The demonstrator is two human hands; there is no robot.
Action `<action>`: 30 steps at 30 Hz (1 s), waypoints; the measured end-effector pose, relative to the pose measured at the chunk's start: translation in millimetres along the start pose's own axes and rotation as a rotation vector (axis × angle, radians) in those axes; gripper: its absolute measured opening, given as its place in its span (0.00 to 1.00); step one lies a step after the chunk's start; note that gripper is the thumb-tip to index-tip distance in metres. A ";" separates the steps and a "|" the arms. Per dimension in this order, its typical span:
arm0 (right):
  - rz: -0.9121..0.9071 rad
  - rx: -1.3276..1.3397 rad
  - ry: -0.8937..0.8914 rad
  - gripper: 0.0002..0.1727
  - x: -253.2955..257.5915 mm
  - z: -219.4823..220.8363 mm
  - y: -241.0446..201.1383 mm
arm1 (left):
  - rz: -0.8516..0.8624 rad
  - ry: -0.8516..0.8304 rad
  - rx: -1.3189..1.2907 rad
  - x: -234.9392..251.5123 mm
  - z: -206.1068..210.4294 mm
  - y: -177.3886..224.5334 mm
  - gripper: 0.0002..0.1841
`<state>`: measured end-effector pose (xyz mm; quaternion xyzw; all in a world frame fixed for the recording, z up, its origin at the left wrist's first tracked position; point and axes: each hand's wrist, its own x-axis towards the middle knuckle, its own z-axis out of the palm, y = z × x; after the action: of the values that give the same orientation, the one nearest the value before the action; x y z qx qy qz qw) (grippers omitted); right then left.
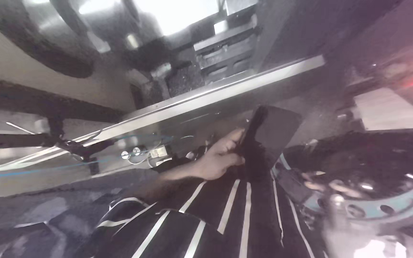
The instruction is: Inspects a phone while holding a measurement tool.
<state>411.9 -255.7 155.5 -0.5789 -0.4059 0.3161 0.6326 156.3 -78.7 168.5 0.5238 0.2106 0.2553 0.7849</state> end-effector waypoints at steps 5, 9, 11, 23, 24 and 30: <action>-0.004 -0.026 -0.005 0.13 2.3 1.3 -3.3 | 0.018 -0.029 0.063 -1.1 0.3 -0.5 0.34; -0.010 -0.025 -0.025 0.13 3.0 1.0 -1.6 | 0.045 -0.018 0.077 1.3 1.0 1.7 0.30; -0.013 -0.014 -0.031 0.12 3.4 -1.3 -0.1 | 0.042 0.024 0.076 2.0 3.5 3.3 0.24; -0.017 -0.019 0.006 0.12 1.6 4.0 -7.0 | -0.022 0.046 0.314 1.8 7.3 7.5 0.36; -0.020 -0.013 0.008 0.12 1.3 4.2 -5.3 | -0.028 0.041 0.306 1.4 6.9 7.2 0.37; -0.015 -0.015 0.021 0.13 -0.6 4.5 -2.6 | -0.017 0.126 0.357 -0.6 10.8 3.7 0.42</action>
<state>407.6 -254.4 157.9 -0.5838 -0.4058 0.3020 0.6350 161.6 -85.6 175.8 0.6360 0.3056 0.2394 0.6670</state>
